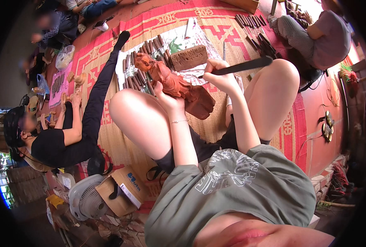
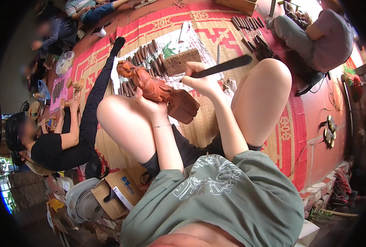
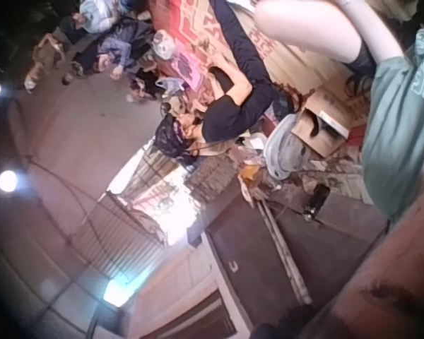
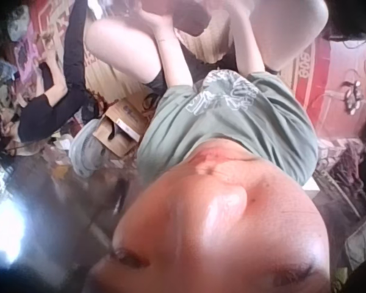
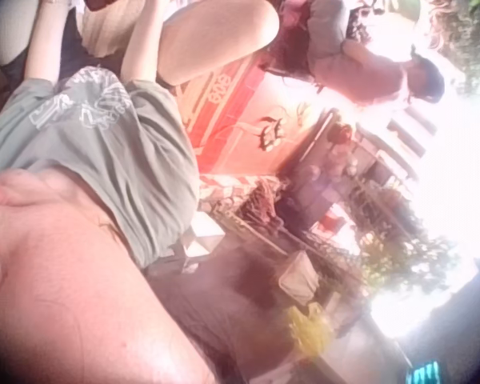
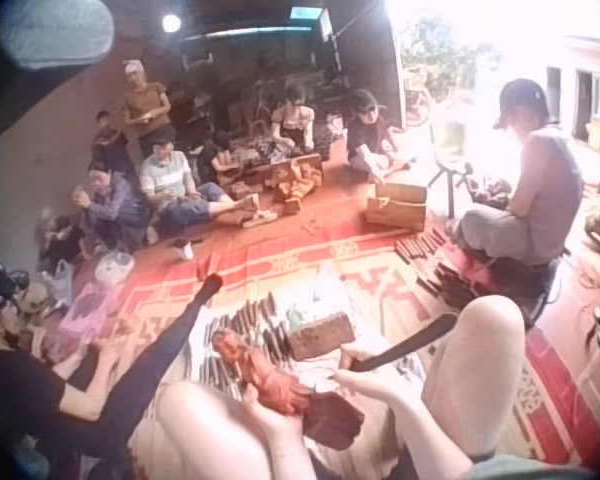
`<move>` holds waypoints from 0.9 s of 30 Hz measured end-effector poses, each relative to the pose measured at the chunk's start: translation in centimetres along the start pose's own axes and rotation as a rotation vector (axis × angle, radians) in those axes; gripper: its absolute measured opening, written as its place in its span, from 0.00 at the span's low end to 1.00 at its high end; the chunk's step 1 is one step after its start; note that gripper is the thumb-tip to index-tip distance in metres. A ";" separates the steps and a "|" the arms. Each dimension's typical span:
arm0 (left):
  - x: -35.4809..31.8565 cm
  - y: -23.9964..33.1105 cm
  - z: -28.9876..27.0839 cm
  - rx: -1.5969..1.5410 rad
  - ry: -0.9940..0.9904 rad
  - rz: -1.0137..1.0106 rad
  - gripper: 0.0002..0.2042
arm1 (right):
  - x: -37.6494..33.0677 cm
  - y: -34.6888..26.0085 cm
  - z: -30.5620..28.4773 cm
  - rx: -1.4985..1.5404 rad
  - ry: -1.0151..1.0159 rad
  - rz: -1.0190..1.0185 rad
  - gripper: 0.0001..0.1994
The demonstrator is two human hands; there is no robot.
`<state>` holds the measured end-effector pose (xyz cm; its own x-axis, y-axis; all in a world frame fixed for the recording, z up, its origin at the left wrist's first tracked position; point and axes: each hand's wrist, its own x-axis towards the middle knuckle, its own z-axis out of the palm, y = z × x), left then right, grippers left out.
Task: The person carves a wooden figurine using a chisel, holding the piece in their left hand and shaping it with the tool in their right hand. They rotate the figurine to access different areas while seated on a mat.
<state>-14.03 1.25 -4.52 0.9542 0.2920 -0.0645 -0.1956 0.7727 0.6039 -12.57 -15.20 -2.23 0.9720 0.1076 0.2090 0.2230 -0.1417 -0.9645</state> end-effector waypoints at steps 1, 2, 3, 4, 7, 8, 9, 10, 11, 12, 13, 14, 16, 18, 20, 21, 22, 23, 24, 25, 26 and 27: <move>-0.1 0.3 -0.3 -0.006 -0.058 -0.054 0.31 | 0.7 -1.1 -0.8 -0.228 -0.030 0.080 0.08; -0.1 0.4 -0.5 -0.012 -0.120 -0.113 0.32 | 1.4 -1.5 -1.4 -0.370 -0.072 0.088 0.05; 0.2 0.3 -0.6 -0.042 -0.177 -0.142 0.32 | 2.3 -1.4 -1.5 -0.615 -0.121 0.135 0.03; 0.2 0.0 -0.7 -0.075 -0.228 -0.155 0.33 | 3.2 -1.3 -1.3 -0.858 -0.170 0.186 0.03; -0.1 -0.8 0.3 -0.115 -0.298 -0.157 0.34 | 4.5 0.8 0.5 -1.078 -0.369 0.375 0.10; -0.3 -0.6 0.7 -0.114 -0.318 -0.160 0.33 | 4.4 0.6 1.4 -1.147 -0.459 0.448 0.10; -0.5 -0.5 1.0 -0.117 -0.338 -0.166 0.33 | 4.1 -0.4 2.0 -1.192 -0.536 0.421 0.10; -0.8 -0.3 1.5 -0.094 -0.343 -0.155 0.32 | 3.8 -1.7 2.2 -1.236 -0.614 0.395 0.10; -1.1 0.0 2.1 -0.071 -0.349 -0.146 0.31 | 3.3 -2.6 2.2 -1.260 -0.656 0.392 0.10; -1.2 -0.2 2.0 -0.065 -0.329 -0.147 0.31 | 2.8 -2.2 2.2 -1.238 -0.602 0.353 0.09; -1.0 -0.6 1.7 -0.059 -0.309 -0.149 0.31 | 2.3 -1.3 2.0 -1.216 -0.548 0.316 0.08; -0.9 -1.1 1.3 -0.052 -0.288 -0.152 0.30 | 1.8 -0.4 1.5 -1.192 -0.495 0.279 0.07; -0.4 -1.6 0.3 -0.094 -0.257 -0.149 0.32 | 1.2 -0.3 -0.3 -1.127 -0.487 0.190 0.06; -0.2 -1.8 0.2 -0.152 -0.256 -0.133 0.32 | 0.3 -2.2 -2.8 -0.817 -0.217 -0.006 0.07; 0.1 -1.7 -0.6 -0.192 -0.268 -0.130 0.32 | -1.2 -5.6 -4.9 -0.841 0.015 -0.081 0.10; 0.0 -1.4 -0.7 -0.180 -0.256 -0.115 0.32 | -2.0 -7.8 -6.0 -0.833 0.051 0.057 0.14; 0.1 -0.9 -0.7 -0.164 -0.243 -0.088 0.32 | -3.1 -8.4 -7.4 -0.782 0.151 0.036 0.13; -0.2 -0.6 -0.2 -0.154 -0.244 -0.074 0.31 | -5.1 -8.6 -9.3 -0.767 0.300 -0.094 0.09; -0.6 -0.3 0.4 -0.131 -0.196 -0.070 0.31 | -7.2 -9.1 -11.2 -0.765 0.451 -0.221 0.07; -0.8 -0.2 1.2 -0.110 -0.185 -0.054 0.32 | -9.5 -9.5 -11.8 -0.456 0.620 -0.208 0.06; -0.6 0.5 1.9 -0.085 -0.179 -0.032 0.32 | -12.1 -7.2 -13.8 -0.403 0.736 -0.368 0.09; -0.4 1.4 2.5 -0.084 -0.195 -0.015 0.32 | -14.7 -4.6 -15.7 -0.451 0.802 -0.323 0.11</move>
<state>-14.14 0.78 -1.66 0.9812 0.1724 0.0870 -0.1920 0.8228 0.5349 -26.72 -31.60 1.68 0.5835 -0.4710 0.6616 0.3330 -0.6043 -0.7239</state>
